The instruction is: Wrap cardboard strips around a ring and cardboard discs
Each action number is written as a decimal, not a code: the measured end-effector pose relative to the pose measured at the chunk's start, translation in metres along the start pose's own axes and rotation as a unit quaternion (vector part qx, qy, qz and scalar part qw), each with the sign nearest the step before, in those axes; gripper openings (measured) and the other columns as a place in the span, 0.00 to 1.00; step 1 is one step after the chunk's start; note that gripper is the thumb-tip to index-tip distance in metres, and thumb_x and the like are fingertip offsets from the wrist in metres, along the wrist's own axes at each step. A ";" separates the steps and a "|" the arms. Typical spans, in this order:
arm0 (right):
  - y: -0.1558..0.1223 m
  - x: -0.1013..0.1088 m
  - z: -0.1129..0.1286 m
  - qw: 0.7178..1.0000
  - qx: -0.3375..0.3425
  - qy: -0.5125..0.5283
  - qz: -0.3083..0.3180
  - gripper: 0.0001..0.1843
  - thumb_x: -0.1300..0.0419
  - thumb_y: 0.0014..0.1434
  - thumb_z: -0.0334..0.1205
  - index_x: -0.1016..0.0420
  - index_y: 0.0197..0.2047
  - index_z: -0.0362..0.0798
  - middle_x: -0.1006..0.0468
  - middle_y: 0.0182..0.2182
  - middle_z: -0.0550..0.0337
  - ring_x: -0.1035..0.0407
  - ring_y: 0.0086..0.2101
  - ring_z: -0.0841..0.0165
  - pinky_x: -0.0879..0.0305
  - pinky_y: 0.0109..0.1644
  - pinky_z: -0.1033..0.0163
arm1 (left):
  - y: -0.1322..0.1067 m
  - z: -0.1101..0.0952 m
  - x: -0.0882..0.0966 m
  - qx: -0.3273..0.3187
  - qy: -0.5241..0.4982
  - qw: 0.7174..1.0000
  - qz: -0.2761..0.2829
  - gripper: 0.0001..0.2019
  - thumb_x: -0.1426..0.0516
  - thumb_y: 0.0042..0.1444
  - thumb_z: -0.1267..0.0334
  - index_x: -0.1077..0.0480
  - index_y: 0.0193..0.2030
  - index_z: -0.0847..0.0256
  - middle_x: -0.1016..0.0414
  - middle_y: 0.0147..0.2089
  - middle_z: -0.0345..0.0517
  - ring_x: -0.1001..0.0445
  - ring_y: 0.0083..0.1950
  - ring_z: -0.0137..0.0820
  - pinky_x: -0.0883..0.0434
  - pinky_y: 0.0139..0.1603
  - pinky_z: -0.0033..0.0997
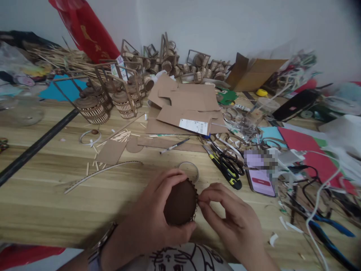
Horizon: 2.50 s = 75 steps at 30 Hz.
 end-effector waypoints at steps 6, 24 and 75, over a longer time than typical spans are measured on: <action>-0.004 -0.007 -0.004 1.000 -0.006 0.001 0.007 0.09 0.44 0.57 0.27 0.31 0.32 0.52 0.27 0.24 0.65 0.29 0.26 0.72 0.34 0.28 0.70 | -0.001 -0.001 -0.001 0.000 -0.022 1.000 0.009 0.36 0.34 0.43 0.69 0.43 0.59 0.54 0.33 0.61 0.53 0.32 0.62 0.44 0.32 0.62 0.46; -0.015 -0.022 -0.013 0.997 -0.053 0.053 -0.023 0.07 0.43 0.61 0.31 0.28 0.34 0.52 0.24 0.28 0.63 0.27 0.29 0.71 0.31 0.32 0.70 | -0.010 0.007 -0.007 0.056 -0.081 0.995 -0.010 0.31 0.34 0.42 0.72 0.42 0.51 0.53 0.35 0.62 0.51 0.33 0.62 0.43 0.35 0.62 0.47; 0.000 -0.051 -0.096 0.934 -0.024 -0.322 0.150 0.07 0.45 0.62 0.35 0.31 0.31 0.48 0.25 0.28 0.56 0.29 0.30 0.63 0.37 0.33 0.61 | 0.063 0.078 0.094 0.154 0.566 0.803 0.107 0.16 0.38 0.53 0.59 0.27 0.44 0.68 0.23 0.45 0.64 0.29 0.50 0.57 0.37 0.51 0.54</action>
Point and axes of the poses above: each hand's wrist, its own y-axis towards the middle knuckle, its own x-axis out of the back of the hand, z = x × y, the point moved 2 cm from there along y, towards the middle knuckle
